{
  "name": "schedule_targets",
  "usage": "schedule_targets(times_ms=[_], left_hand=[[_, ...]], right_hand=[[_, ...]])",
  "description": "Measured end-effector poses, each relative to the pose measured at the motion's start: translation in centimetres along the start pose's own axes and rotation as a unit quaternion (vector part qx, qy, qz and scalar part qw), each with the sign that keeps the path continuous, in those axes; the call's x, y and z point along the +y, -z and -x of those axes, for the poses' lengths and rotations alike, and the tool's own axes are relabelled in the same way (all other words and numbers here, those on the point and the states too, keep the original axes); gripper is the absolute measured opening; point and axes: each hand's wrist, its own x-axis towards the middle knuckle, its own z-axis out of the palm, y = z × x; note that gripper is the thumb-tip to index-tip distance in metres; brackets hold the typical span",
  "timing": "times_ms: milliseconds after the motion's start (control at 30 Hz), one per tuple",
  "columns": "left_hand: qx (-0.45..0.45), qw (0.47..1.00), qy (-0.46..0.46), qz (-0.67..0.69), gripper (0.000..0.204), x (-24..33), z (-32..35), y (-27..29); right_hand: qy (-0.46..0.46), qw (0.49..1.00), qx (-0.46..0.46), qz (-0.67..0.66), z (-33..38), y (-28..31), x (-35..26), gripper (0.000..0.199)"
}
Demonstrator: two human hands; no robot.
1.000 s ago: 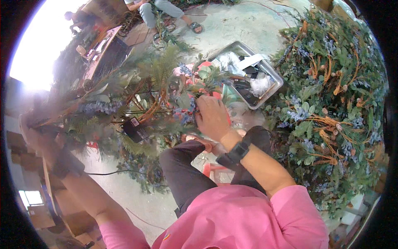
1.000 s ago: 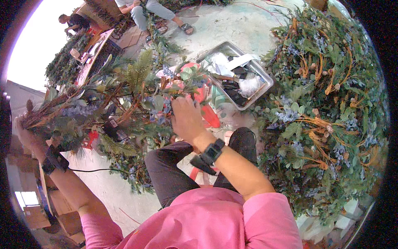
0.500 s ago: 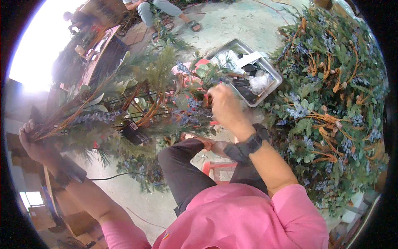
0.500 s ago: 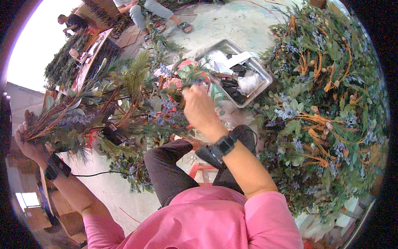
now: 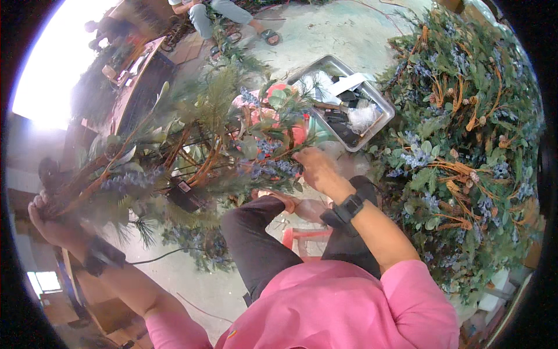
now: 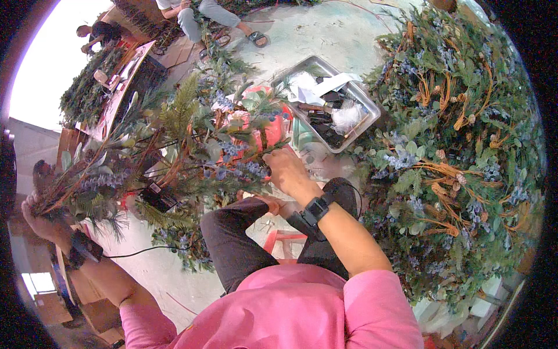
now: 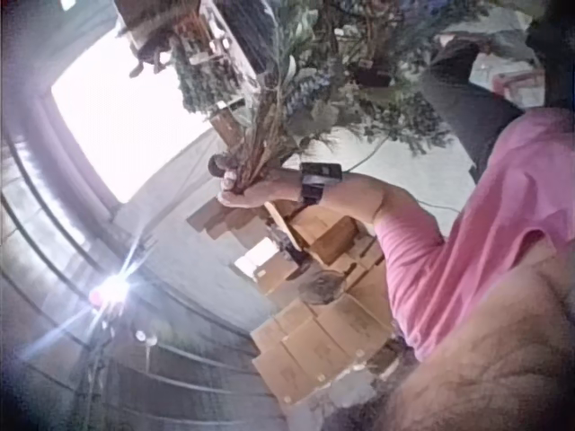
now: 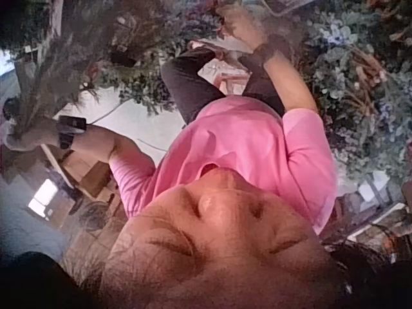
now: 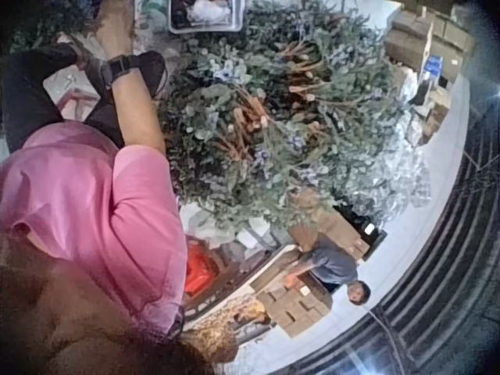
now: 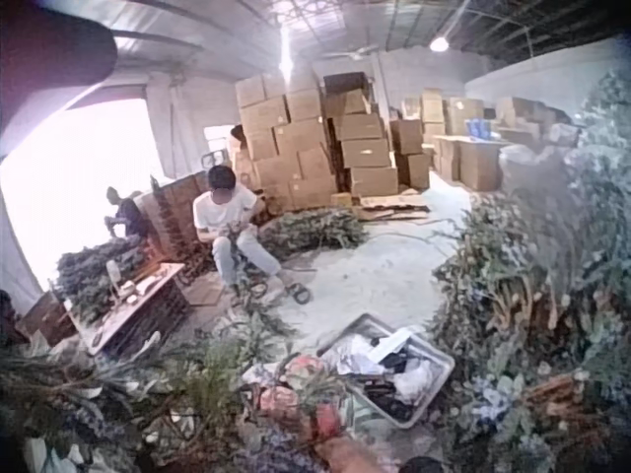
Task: The recorder is assembling artificial foliage and berries into decorative bundles or wreaths.
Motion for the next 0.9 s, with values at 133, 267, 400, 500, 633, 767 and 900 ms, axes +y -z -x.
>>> schedule_targets(times_ms=[133,267,400,500,633,767,900], left_hand=[[-0.093,0.991,0.043,0.09,0.016,0.7,0.5,1.7],[0.07,0.985,-0.068,-0.141,0.015,0.5,3.1,-0.4],[0.056,0.998,-0.027,0.024,0.021,1.2,5.8,-6.1],[0.196,0.974,-0.077,-0.081,0.022,1.0,6.8,-9.0],[0.227,0.959,-0.112,-0.129,0.02,1.5,7.4,-11.1],[0.187,0.972,-0.1,-0.096,0.018,1.6,6.5,-8.3],[-0.201,0.974,0.0,0.103,0.015,2.8,5.2,-3.0]], right_hand=[[-0.047,0.988,0.139,-0.047,-1.9,2.9,-1.6,0.014],[0.03,0.959,0.192,-0.207,-6.3,4.3,-1.3,0.019],[-0.041,0.992,0.008,-0.121,-8.7,2.2,1.5,0.029],[-0.103,0.988,-0.033,-0.108,-9.5,0.4,3.1,0.028],[-0.15,0.984,0.03,-0.088,-8.7,-1.0,3.3,0.023],[-0.178,0.983,0.038,-0.007,-8.0,-1.2,1.7,0.019],[-0.157,0.984,0.033,0.073,-7.1,-1.3,0.2,0.016]])
